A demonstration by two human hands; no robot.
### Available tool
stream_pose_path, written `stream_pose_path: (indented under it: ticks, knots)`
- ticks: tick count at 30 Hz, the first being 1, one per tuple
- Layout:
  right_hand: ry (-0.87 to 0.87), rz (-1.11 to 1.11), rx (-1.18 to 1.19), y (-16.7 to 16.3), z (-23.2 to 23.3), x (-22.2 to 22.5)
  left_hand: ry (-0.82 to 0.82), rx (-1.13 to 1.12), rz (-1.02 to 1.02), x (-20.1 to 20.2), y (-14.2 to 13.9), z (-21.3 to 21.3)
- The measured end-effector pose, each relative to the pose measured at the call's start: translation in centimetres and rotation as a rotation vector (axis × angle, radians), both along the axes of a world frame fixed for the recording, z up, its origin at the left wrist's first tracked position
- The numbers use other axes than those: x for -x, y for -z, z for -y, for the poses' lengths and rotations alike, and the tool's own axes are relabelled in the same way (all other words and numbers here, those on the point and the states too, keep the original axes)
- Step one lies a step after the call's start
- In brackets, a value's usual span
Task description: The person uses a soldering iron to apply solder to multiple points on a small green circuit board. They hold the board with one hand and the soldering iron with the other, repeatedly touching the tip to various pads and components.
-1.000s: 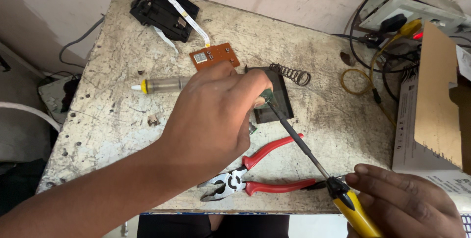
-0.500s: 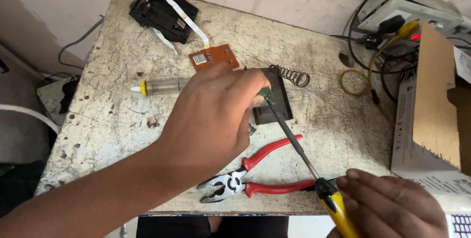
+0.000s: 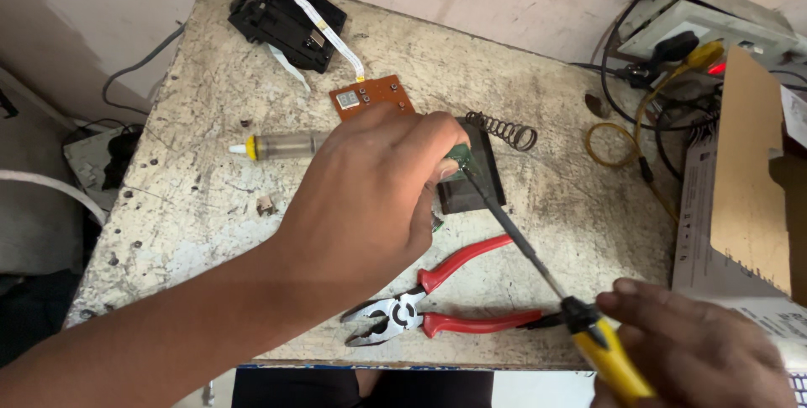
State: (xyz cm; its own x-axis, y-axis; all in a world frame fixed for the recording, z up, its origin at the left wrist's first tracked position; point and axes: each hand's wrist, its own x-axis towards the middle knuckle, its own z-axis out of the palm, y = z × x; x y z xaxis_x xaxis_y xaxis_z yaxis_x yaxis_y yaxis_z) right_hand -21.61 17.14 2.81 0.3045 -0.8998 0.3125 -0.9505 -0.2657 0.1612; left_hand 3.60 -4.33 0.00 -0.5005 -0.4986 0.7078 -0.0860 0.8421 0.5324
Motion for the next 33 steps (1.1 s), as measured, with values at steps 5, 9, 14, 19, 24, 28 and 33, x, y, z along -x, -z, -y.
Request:
stream_pose_path:
  ticks: [5, 9, 14, 19, 24, 28, 33]
  knots:
    - [-0.034, 0.096, 0.027, 0.0, 0.0, 0.3, -0.012, 0.035, 0.011, 0.2, 0.1, -0.1]
    - [-0.127, 0.075, 0.056, 0.2, -0.2, 0.8, -0.007, 0.037, 0.014, 0.4, 0.0, -0.3]
    - [-0.213, 0.096, 0.011, -0.5, 0.5, 0.9, -0.003, 0.025, 0.037, 0.4, 0.0, -0.3]
    - [-0.331, 0.152, 0.0, -0.8, 0.6, 2.6, 0.01, 0.049, 0.011, 0.7, 0.0, -0.2]
    - [-0.413, 0.416, 0.218, 1.2, 0.1, 5.4, 0.068, 0.02, -0.053, 0.8, -0.5, -0.1]
    - [-0.448, 0.542, 0.48, 2.8, 2.1, 5.8, 0.148, -0.242, 0.025, 1.0, -1.0, -0.6]
    - [-0.47, 0.45, 0.599, 2.1, 7.0, 4.3, 0.399, -0.534, -0.019, 1.4, -1.6, -1.2]
